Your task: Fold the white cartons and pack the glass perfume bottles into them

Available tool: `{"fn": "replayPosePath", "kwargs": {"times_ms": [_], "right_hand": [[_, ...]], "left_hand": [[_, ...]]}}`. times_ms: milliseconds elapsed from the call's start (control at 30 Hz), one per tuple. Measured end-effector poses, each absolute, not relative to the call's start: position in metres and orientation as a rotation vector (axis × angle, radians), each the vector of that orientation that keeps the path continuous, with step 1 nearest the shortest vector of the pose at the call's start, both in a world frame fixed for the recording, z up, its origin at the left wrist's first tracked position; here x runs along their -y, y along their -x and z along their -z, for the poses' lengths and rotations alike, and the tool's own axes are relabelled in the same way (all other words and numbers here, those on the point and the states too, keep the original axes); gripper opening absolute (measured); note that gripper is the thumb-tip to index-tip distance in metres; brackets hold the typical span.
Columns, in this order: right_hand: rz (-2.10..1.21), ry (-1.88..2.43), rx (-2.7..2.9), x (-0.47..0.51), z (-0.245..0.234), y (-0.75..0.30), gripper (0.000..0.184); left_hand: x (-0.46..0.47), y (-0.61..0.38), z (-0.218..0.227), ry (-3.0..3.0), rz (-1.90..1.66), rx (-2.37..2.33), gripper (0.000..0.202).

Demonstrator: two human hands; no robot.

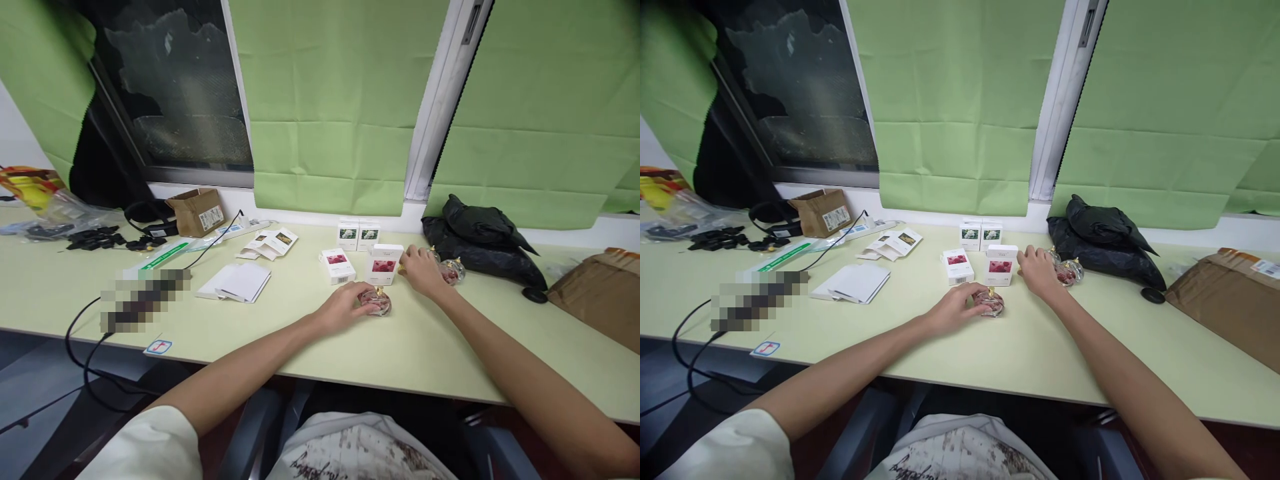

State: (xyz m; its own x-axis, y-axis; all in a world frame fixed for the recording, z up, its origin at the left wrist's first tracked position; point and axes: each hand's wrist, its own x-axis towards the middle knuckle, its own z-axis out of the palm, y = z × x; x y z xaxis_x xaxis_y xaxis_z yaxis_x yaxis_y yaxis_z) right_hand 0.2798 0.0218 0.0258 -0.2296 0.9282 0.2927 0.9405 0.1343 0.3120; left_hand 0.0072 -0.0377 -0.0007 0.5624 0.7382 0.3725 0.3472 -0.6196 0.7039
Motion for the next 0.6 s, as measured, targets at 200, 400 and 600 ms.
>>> {"fn": "replayPosePath", "kwargs": {"times_ms": [200, 400, 600], "right_hand": [[0.530, 1.916, 2.358, -0.028, -0.020, -0.277, 0.018], [0.280, 1.745, 1.855, 0.017, -0.050, -0.275, 0.035], [-0.076, 1.100, 2.133, 0.075, -0.059, -0.240, 0.021]], "left_hand": [[0.038, -0.006, 0.000, -2.225, -0.886, -0.855, 0.040], [0.038, -0.007, 0.000, -2.229, -0.885, -0.867, 0.042], [0.040, -0.007, -0.002, -2.235, -0.891, -0.833, 0.038]]}}
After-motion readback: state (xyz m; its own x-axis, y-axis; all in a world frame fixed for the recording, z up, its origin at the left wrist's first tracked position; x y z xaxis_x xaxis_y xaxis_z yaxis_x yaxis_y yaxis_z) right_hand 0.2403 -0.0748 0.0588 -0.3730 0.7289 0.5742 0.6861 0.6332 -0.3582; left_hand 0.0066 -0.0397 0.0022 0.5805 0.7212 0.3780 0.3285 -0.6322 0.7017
